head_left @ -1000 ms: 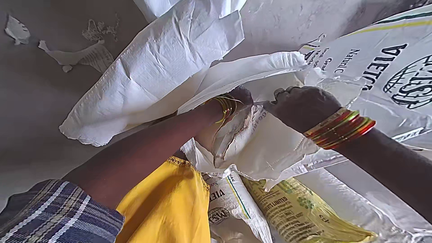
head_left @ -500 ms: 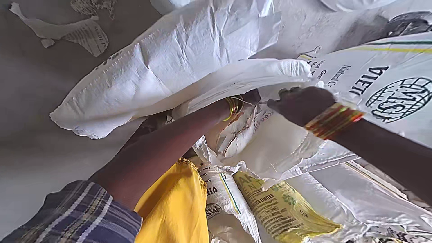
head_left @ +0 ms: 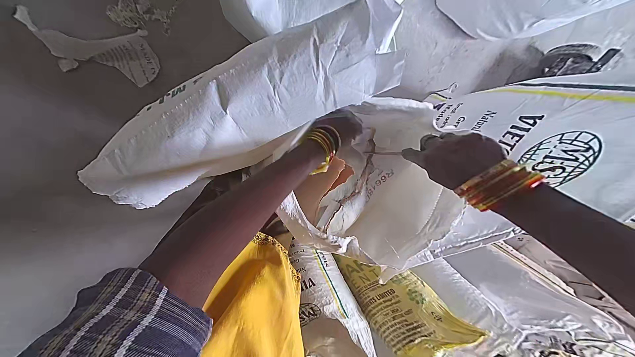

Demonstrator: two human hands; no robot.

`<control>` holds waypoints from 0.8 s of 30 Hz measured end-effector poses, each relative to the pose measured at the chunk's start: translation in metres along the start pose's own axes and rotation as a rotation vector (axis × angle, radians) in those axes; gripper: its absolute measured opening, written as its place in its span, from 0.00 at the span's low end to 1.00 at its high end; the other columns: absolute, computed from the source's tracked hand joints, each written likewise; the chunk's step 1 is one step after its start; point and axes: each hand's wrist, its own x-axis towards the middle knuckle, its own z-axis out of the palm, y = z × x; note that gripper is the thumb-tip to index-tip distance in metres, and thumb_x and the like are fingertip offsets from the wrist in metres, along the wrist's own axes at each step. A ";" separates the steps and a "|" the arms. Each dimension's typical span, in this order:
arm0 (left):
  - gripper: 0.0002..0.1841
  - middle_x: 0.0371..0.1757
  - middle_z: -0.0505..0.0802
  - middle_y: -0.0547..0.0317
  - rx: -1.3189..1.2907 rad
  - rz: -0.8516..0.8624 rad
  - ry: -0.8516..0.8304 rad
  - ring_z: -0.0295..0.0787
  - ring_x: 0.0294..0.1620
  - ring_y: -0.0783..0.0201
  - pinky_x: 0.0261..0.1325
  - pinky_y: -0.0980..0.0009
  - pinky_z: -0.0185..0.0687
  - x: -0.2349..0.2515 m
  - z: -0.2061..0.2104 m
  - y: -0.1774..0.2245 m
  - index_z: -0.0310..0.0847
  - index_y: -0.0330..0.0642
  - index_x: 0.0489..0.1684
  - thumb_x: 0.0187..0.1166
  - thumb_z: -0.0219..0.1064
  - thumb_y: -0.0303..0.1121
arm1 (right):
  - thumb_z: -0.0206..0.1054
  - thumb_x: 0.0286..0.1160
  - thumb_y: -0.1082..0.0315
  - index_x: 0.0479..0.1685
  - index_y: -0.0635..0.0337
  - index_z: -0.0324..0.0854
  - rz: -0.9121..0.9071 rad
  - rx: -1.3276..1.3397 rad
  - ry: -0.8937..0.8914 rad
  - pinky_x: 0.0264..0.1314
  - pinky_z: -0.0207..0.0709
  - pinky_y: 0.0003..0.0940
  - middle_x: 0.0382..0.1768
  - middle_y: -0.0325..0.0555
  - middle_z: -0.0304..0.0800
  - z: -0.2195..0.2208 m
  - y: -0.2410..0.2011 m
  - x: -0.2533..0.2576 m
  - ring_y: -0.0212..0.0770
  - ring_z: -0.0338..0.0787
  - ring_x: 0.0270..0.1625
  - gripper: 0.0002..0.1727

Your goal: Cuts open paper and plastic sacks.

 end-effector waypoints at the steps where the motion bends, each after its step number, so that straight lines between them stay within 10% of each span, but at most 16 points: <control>1: 0.20 0.75 0.83 0.33 -0.077 -0.086 -0.056 0.75 0.82 0.39 0.82 0.42 0.65 -0.008 -0.015 0.001 0.76 0.31 0.75 0.94 0.48 0.31 | 0.59 0.83 0.79 0.66 0.55 0.86 0.001 0.047 0.070 0.41 0.80 0.64 0.53 0.69 0.88 0.016 0.007 -0.007 0.74 0.89 0.54 0.19; 7: 0.27 0.79 0.80 0.32 -0.253 -0.350 0.058 0.73 0.84 0.39 0.84 0.39 0.61 -0.005 -0.008 0.001 0.71 0.29 0.80 0.97 0.44 0.44 | 0.62 0.77 0.83 0.61 0.62 0.88 0.092 0.216 0.370 0.29 0.75 0.68 0.42 0.74 0.87 0.092 0.054 -0.060 0.78 0.89 0.39 0.18; 13: 0.23 0.65 0.88 0.31 -0.126 -0.362 0.138 0.83 0.72 0.35 0.72 0.35 0.72 -0.050 -0.017 0.037 0.79 0.29 0.68 0.92 0.56 0.43 | 0.55 0.89 0.68 0.59 0.66 0.88 0.220 0.865 0.518 0.42 0.77 0.75 0.41 0.71 0.91 0.124 -0.012 -0.080 0.76 0.91 0.43 0.17; 19: 0.24 0.41 0.89 0.39 -0.598 -0.358 0.037 0.86 0.48 0.47 0.57 0.46 0.77 -0.045 0.024 0.079 0.85 0.28 0.37 0.90 0.61 0.45 | 0.52 0.86 0.64 0.58 0.65 0.88 0.351 1.283 0.544 0.35 0.73 0.35 0.32 0.48 0.90 0.143 -0.073 -0.089 0.34 0.81 0.29 0.20; 24: 0.26 0.63 0.86 0.36 -1.151 -0.752 0.067 0.83 0.64 0.52 0.70 0.56 0.75 -0.009 0.048 0.088 0.77 0.24 0.65 0.90 0.61 0.45 | 0.53 0.85 0.66 0.55 0.68 0.88 0.345 1.379 0.632 0.31 0.66 0.14 0.30 0.41 0.88 0.154 -0.084 -0.100 0.18 0.74 0.27 0.19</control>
